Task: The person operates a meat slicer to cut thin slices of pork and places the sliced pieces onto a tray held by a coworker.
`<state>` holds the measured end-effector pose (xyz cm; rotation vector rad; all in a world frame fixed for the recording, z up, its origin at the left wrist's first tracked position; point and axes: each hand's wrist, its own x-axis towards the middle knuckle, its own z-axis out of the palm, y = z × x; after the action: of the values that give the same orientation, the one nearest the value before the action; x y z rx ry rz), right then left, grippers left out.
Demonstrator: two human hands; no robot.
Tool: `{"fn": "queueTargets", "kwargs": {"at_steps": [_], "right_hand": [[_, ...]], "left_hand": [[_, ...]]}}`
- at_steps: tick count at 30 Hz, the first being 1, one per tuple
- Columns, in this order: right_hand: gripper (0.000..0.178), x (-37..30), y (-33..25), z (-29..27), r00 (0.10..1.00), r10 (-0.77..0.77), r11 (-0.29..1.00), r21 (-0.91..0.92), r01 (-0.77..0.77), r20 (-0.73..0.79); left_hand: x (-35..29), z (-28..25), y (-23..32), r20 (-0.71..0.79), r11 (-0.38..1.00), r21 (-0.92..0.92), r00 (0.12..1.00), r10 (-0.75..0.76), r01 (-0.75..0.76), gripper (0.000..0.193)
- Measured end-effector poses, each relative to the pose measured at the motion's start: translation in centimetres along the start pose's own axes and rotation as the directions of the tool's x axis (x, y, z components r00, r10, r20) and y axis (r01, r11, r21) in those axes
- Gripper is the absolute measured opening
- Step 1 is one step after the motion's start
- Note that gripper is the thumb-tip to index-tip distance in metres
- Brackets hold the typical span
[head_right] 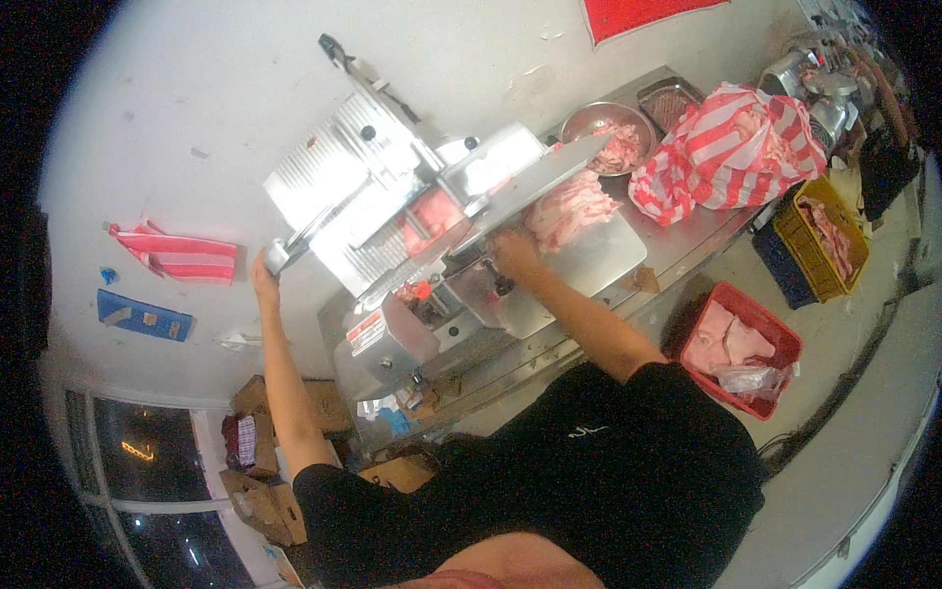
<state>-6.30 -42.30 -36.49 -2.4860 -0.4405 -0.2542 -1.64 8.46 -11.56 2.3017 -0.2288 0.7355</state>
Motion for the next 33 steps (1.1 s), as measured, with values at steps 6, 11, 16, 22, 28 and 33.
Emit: {"fn": "queueTargets", "kwargs": {"at_steps": [6,11,16,22,28,33], "right_hand": [[0.022,-6.4,2.8,-7.0,0.917,0.377,0.403,0.914,-0.039,-0.127],[0.028,-4.6,4.8,-14.6,0.629,0.075,0.99,0.132,0.044,-0.773],[0.044,-4.2,2.6,-9.7,0.918,-0.146,0.972,-0.225,0.064,-0.369],[0.053,-4.4,0.1,-3.2,0.952,-0.296,0.95,0.123,0.286,0.072],[0.043,-4.7,-2.5,2.9,0.953,-0.287,0.955,0.111,0.276,0.097],[0.035,-9.4,-2.1,-1.6,0.876,-0.421,0.9,-0.008,0.435,0.235]], "left_hand": [[-0.7,-2.2,-3.5,0.032,0.952,-0.12,0.959,-0.281,0.283,0.038],[0.1,0.9,-2.8,0.13,0.825,0.458,0.943,0.305,-0.33,0.043],[4.2,14.1,10.9,0.267,0.996,0.081,0.964,0.007,-0.03,0.045],[6.1,17.6,14.5,0.272,0.996,0.019,0.959,0.075,-0.083,0.042],[3.4,11.4,9.6,0.281,0.975,-0.159,0.954,-0.103,0.152,0.04],[0.9,3.7,1.0,0.123,0.961,0.252,0.989,0.082,-0.111,0.04]]}}
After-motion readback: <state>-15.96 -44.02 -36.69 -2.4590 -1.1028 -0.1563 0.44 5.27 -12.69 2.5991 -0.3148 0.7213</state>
